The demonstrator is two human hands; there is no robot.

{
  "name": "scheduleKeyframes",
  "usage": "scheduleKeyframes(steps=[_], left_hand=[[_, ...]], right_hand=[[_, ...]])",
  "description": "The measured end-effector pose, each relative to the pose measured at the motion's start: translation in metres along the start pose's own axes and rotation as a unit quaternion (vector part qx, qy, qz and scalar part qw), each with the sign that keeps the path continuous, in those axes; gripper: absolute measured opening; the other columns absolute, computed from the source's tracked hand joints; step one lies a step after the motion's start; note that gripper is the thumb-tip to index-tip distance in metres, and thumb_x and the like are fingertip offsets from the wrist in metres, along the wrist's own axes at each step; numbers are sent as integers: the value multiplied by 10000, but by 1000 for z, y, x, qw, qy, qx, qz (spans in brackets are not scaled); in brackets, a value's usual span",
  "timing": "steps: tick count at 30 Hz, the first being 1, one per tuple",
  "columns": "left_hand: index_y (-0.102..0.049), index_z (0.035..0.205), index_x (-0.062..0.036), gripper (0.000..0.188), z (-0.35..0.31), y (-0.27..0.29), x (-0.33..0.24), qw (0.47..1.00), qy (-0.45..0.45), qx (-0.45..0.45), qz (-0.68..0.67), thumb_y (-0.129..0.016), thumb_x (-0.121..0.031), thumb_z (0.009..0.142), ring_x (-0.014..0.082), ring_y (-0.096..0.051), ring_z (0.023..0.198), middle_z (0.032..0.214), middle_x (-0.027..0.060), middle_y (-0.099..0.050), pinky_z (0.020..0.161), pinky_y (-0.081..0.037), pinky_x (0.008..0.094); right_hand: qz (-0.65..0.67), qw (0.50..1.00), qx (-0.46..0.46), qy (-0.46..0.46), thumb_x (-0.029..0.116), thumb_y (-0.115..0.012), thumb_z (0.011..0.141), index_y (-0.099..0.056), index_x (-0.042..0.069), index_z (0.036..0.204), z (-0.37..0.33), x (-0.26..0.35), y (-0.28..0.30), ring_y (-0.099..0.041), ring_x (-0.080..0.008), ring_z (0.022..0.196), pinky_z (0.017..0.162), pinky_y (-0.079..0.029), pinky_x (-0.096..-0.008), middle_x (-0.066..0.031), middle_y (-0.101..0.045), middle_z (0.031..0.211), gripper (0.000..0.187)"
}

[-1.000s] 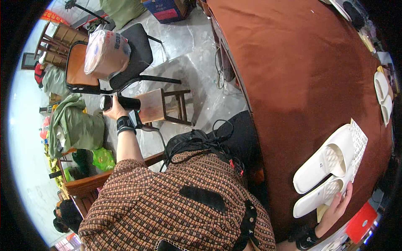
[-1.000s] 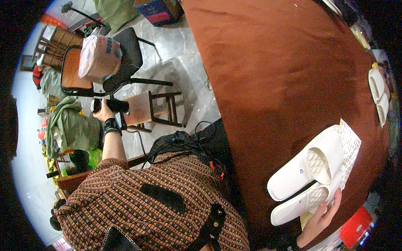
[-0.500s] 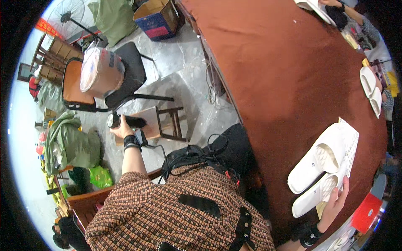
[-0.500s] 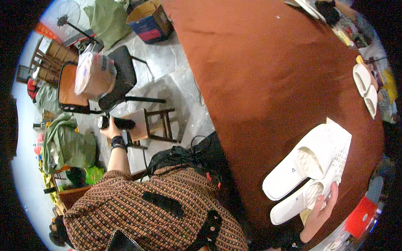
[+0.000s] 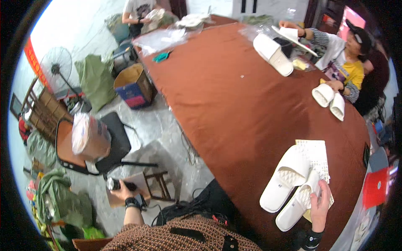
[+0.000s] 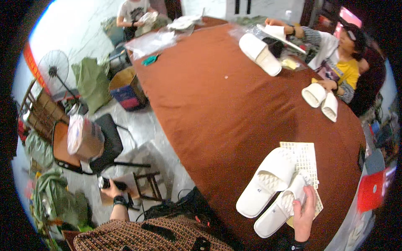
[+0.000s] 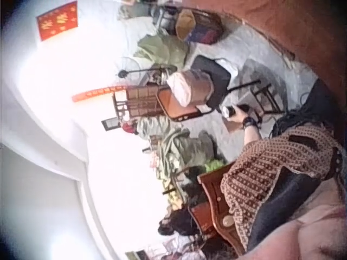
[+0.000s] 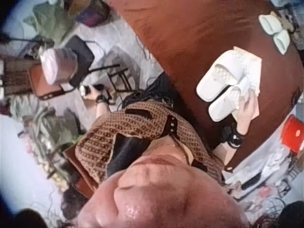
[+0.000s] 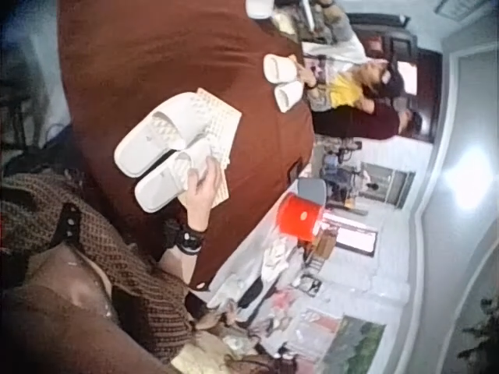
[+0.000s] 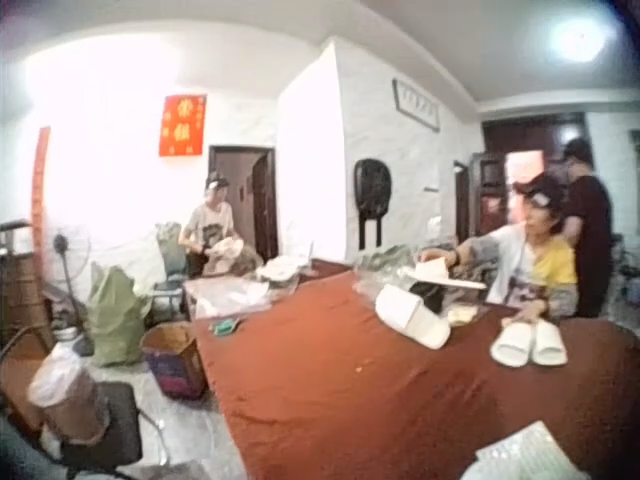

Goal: The recorder is applying size stickers to the insoles of newly manufactured white slippers.

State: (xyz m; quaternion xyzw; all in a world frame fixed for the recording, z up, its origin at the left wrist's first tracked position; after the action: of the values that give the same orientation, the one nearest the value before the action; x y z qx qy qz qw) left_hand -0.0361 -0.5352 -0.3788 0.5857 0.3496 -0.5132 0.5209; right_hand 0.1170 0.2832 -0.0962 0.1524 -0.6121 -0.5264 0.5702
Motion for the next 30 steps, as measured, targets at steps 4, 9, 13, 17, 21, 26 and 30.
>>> scheduleKeyframes(steps=[4, 9, 13, 17, 21, 26, 30], left_hand=[[-395, 1363, 50, 819, 11, 3, 4, 995, -87, -35, 24, -834, -304, 769, 301, -583, 1154, 1269, 194, -574, 1035, -427, 403], [-400, 1366, 45, 808, 20, 0, 13, 994, -99, -46, 23, -845, -275, 773, 300, -589, 1140, 1272, 197, -581, 1023, -444, 408], [-493, 1279, 68, 706, 19, 0, 9, 992, -120, -36, 19, -861, -230, 755, 310, -625, 1074, 1202, 195, -636, 970, -481, 418], [-539, 1190, 92, 683, 19, 3, 13, 990, -122, -45, 51, -872, -262, 709, 351, -625, 1014, 1111, 221, -642, 950, -473, 444], [-579, 1103, 72, 663, 14, -1, 26, 981, -110, -59, 148, -853, -384, 708, 364, -662, 940, 1010, 227, -673, 869, -524, 444], [-589, 1059, 68, 600, -14, -19, 33, 949, -150, -29, 275, -751, -451, 807, 378, -663, 850, 953, 232, -673, 776, -537, 471], [-586, 1047, 59, 535, -44, -63, 57, 881, -160, 236, 378, -700, -426, 854, 380, -661, 801, 934, 217, -670, 727, -536, 494]], right_hand=[[-14, 1000, -15, 3, 67, -587, 860, -487, -29, 1308, 0, 7, 1, -445, -404, 1281, 1104, -335, -454, -243, -471, 1377, 469], [8, 999, -30, 30, 99, -647, 845, -508, -17, 1280, 0, 11, 3, -451, -411, 1262, 1094, -343, -456, -256, -476, 1361, 471], [10, 999, -38, 34, 126, -676, 842, -515, -18, 1269, -1, 11, 4, -461, -412, 1247, 1082, -356, -454, -254, -486, 1345, 479], [6, 998, -48, 50, 157, -704, 837, -520, -22, 1257, -1, 14, 5, -468, -413, 1236, 1071, -367, -452, -247, -496, 1333, 492], [9, 996, -64, 67, 171, -717, 829, -543, -25, 1231, -1, 18, 8, -488, -414, 1208, 1049, -390, -449, -246, -521, 1303, 480], [-4, 996, -72, 60, 208, -705, 845, -560, -20, 1230, 0, 17, 9, -499, -414, 1199, 1043, -397, -449, -242, -536, 1296, 470], [16, 993, -88, 77, 180, -713, 843, -559, 7, 1243, -2, 17, 11, -507, -385, 1203, 1032, -412, -429, -215, -540, 1296, 463]])
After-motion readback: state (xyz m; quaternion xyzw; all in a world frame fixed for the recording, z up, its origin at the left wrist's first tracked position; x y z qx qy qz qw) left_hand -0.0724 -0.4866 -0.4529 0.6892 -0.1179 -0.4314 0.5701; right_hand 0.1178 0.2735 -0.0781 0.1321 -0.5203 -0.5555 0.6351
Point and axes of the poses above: each hand's wrist, its own z-axis towards the middle knuckle, its own y-axis out of the back of the hand, x = y × z, the point moved 8 cm from there along z, towards the middle knuckle
